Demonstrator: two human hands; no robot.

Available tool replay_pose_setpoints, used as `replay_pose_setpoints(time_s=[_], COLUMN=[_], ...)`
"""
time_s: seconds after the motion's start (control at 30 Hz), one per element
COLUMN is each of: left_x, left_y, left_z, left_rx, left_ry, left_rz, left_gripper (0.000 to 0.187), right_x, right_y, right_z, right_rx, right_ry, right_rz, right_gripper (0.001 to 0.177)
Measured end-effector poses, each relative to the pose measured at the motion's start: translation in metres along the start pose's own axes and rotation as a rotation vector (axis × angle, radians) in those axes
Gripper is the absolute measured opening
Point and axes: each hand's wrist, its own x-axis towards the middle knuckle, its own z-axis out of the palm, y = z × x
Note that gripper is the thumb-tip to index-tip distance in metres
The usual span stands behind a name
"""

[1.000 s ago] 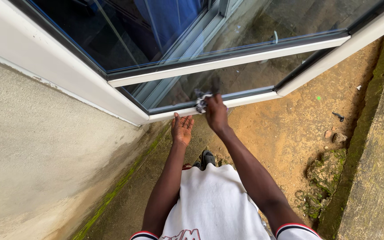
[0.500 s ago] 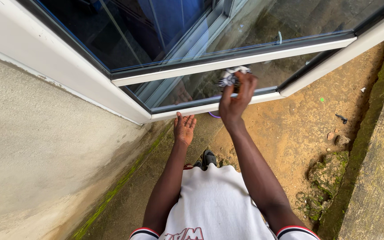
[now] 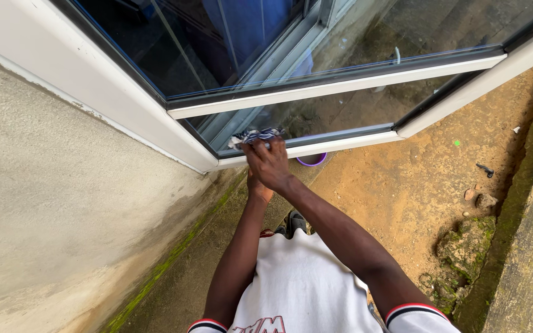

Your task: The person wipes the white frame and glass panes of an open window using a small patterned cloth, repeatedly dipping the cloth into a purple bucket on the ground.

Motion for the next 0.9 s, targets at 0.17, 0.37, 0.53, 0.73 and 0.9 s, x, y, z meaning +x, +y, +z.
replay_pose_setpoints(time_s=[0.17, 0.37, 0.53, 0.73, 0.9], left_x=[0.000, 0.001, 0.000, -0.026, -0.035], left_y=[0.003, 0.003, 0.005, 0.020, 0.016], left_z=[-0.002, -0.003, -0.006, -0.007, -0.011], left_rx=[0.134, 0.145, 0.152, -0.097, -0.230], left_ry=[0.219, 0.184, 0.179, -0.011, -0.170], left_rz=[-0.101, -0.087, -0.126, -0.197, -0.132], left_gripper=[0.076, 0.078, 0.077, 0.085, 0.087], right_x=[-0.079, -0.131, -0.118, -0.065, -0.020], right_y=[0.060, 0.112, 0.077, 0.006, -0.057], right_z=[0.023, -0.001, 0.016, 0.041, 0.044], right_rx=[-0.053, -0.209, -0.075, 0.095, 0.150], right_ry=[-0.145, -0.219, -0.181, -0.365, -0.387], right_rz=[0.158, 0.408, 0.438, 0.268, 0.030], right_gripper=[0.016, 0.025, 0.029, 0.039, 0.047])
